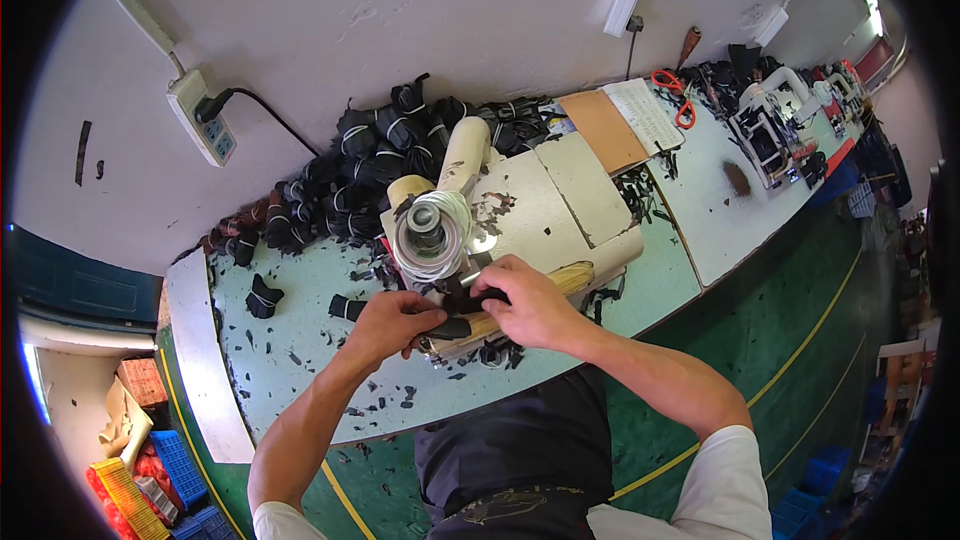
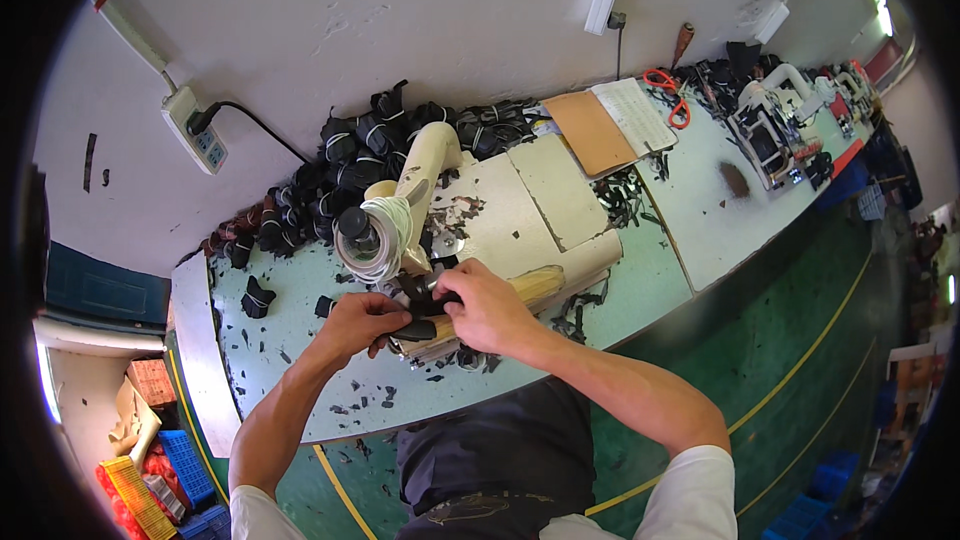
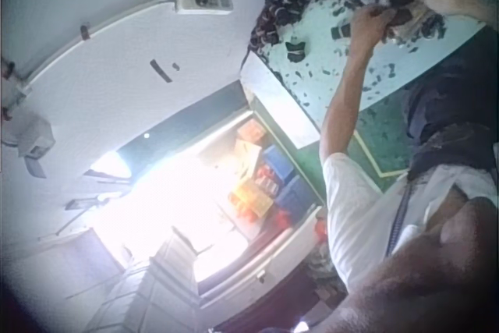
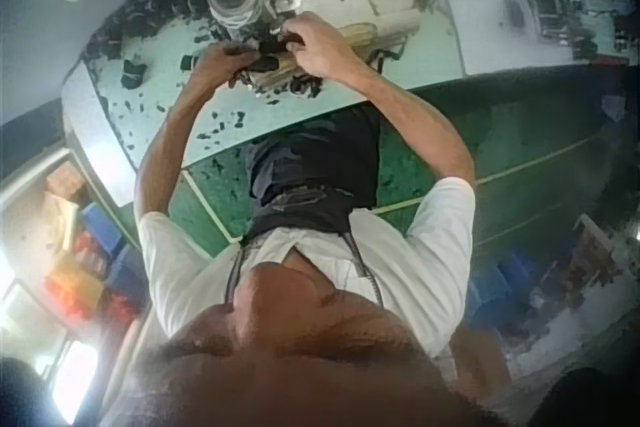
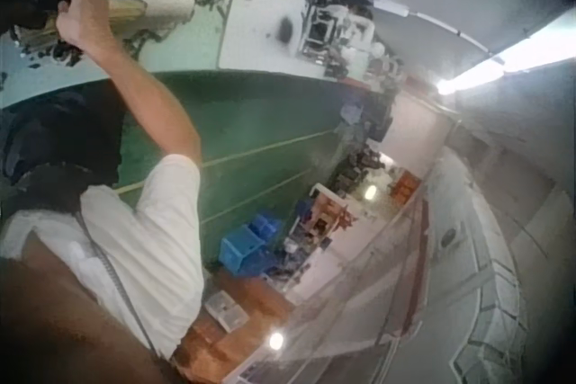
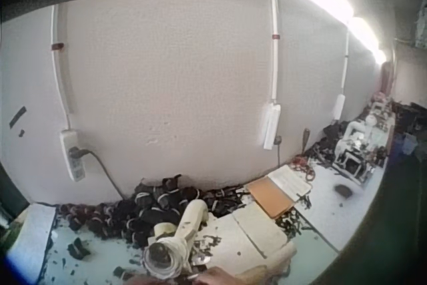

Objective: The person thins the edges of shoe components using an industrial skiving machine.

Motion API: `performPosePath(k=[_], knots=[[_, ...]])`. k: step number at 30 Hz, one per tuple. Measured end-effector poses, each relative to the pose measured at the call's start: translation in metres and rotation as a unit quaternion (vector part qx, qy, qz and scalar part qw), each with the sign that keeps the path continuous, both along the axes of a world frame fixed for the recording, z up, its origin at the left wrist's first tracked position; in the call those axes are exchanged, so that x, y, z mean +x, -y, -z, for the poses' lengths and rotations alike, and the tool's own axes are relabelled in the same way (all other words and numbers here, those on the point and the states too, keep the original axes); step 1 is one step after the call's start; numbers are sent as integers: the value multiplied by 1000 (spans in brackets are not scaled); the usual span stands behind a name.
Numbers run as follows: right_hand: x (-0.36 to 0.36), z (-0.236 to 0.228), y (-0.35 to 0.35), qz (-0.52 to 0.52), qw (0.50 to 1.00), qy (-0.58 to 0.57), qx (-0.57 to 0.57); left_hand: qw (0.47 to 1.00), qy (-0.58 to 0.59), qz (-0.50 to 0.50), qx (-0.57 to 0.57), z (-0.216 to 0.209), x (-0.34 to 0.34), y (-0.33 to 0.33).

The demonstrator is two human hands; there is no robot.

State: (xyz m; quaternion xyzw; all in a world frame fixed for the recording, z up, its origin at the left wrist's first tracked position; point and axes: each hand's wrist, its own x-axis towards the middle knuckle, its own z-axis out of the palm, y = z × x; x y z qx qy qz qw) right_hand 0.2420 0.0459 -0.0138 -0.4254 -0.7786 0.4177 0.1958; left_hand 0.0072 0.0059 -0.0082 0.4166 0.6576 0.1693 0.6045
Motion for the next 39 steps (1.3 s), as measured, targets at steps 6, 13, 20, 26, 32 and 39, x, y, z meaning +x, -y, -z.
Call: performPosePath(k=[6, 13, 20, 26, 32, 39], knots=[[5, -6, 1, 58, 995, 35, -73, 999, 19, -38, 15, -1, -12, 10], [-1, -5, 0, 7, 1000, 20, -17, 999, -9, -26, 40, 4, -4, 2], [11, 1, -1, 18, 996, 27, -89, 997, 20, -66, 34, 1, -8, 7], [0, 3, 1, 12, 1000, 0, -3, 996, -87, 3, 26, 1, 4, -3], [11, 2, 0, 47, 994, -17, -102, 993, 47, -78, 74, 7, -3, 9], [1, 4, -1, 14, 1000, 12, -3, 973, -126, -6, 192, 13, 10, 5]])
